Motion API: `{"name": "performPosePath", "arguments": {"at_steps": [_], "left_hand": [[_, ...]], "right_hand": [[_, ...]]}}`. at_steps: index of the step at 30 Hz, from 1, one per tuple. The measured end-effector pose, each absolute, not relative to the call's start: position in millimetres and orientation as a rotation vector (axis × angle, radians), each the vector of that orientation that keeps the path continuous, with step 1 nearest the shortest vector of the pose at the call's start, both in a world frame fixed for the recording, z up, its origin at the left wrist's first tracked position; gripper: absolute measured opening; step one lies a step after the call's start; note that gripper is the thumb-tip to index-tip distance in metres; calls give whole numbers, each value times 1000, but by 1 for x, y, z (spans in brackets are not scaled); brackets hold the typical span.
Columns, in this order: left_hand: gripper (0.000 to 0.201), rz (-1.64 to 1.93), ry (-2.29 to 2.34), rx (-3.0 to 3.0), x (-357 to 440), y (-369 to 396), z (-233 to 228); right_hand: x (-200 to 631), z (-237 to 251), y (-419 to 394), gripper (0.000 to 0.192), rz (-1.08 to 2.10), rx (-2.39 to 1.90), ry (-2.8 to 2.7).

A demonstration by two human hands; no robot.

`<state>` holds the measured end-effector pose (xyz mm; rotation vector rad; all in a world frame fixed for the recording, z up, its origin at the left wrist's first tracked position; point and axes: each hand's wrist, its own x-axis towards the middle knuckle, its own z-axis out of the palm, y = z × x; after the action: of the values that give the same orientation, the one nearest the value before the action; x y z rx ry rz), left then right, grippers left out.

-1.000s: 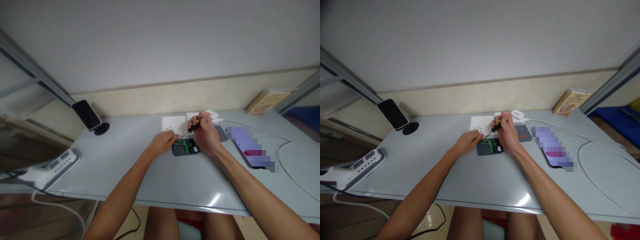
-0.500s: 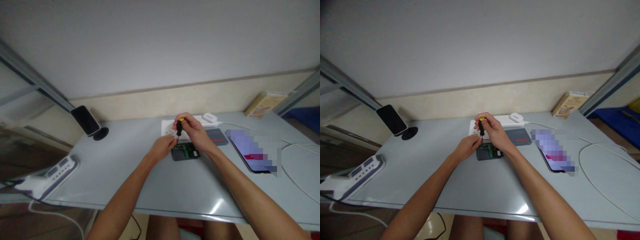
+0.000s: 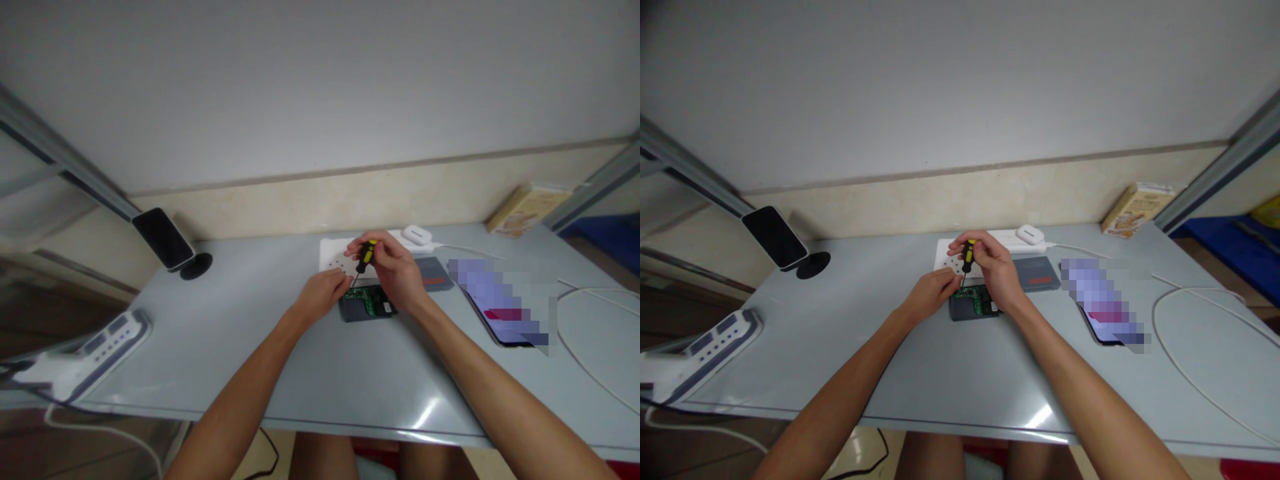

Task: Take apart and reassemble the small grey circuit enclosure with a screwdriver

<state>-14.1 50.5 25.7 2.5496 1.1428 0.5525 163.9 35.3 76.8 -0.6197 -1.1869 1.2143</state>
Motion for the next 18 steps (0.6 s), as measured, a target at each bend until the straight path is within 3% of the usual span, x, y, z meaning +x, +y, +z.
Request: {"name": "performPosePath", "arguments": {"at_steps": [7, 14, 18], "left_hand": [[42, 563, 1135, 2564, -14, 51, 24], [40, 575, 1130, 2553, -14, 51, 24], [42, 541, 1134, 2550, -14, 51, 25]], "right_hand": [[171, 71, 42, 30, 1102, -734, -1117], [172, 77, 39, 29, 1256, -648, -1084], [172, 74, 41, 31, 1180, -700, -1051]]}}
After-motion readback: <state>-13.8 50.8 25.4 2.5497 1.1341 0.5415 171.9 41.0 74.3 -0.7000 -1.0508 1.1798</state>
